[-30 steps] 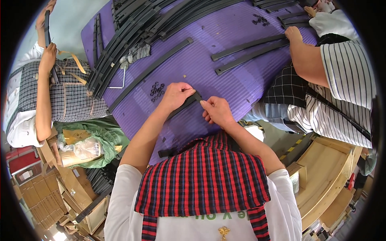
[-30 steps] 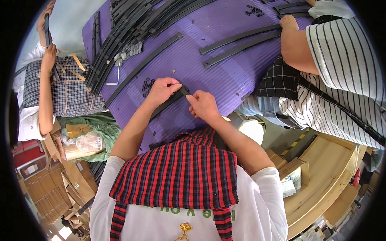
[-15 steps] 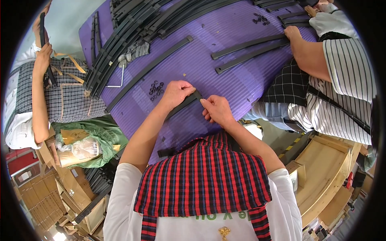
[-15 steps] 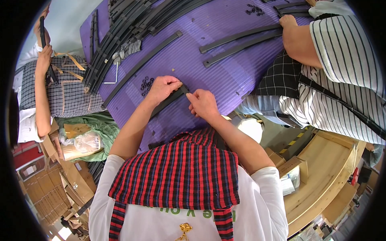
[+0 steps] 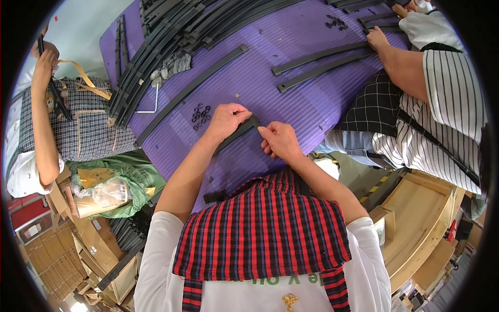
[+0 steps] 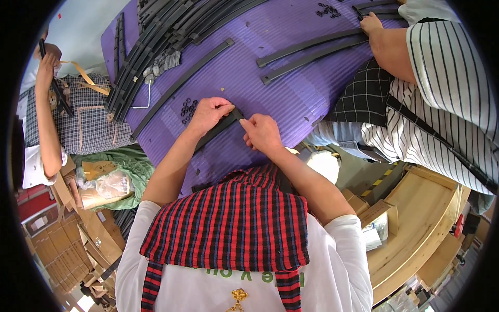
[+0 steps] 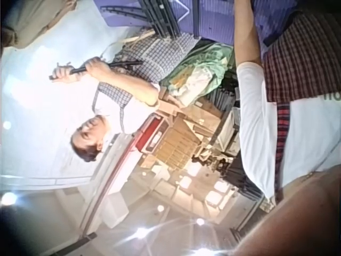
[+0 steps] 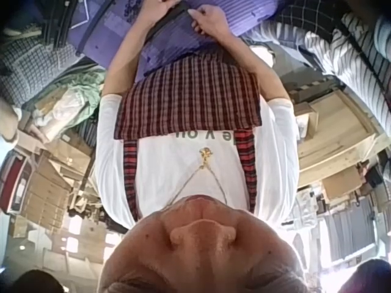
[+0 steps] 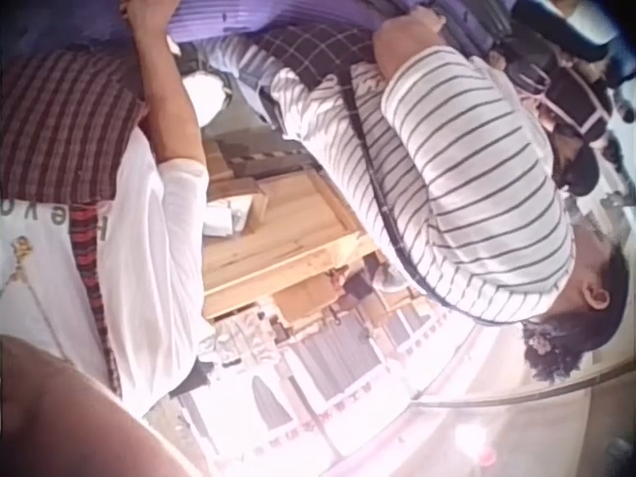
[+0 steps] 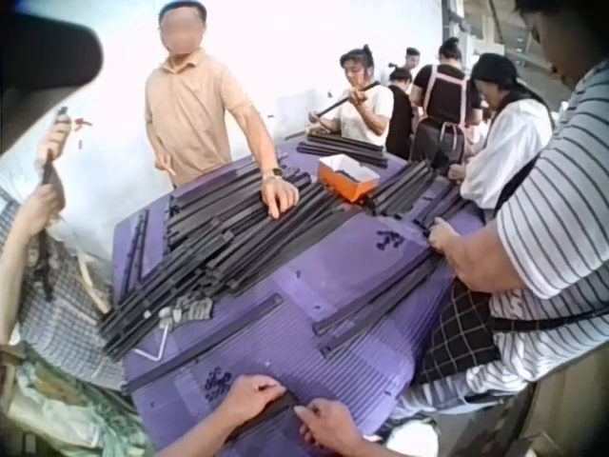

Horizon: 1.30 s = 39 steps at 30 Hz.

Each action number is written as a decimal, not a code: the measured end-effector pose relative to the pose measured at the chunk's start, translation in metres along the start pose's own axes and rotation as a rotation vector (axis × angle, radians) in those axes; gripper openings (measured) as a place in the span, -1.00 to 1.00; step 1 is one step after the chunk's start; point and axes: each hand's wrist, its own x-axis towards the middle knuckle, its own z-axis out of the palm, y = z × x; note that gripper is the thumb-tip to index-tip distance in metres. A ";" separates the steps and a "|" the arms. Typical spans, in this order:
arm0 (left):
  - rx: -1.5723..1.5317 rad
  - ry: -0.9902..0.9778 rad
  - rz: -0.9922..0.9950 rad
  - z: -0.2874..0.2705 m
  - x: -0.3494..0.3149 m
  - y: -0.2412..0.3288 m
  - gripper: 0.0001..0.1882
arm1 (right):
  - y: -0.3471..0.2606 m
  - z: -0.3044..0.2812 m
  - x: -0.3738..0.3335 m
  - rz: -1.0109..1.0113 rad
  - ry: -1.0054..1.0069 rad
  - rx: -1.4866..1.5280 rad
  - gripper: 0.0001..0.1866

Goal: Applying adhesive tape to small black plastic components at a work table.

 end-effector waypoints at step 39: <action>0.243 0.340 0.295 0.032 -0.018 -0.008 -0.88 | -0.007 0.007 0.007 0.011 0.051 -0.278 -0.73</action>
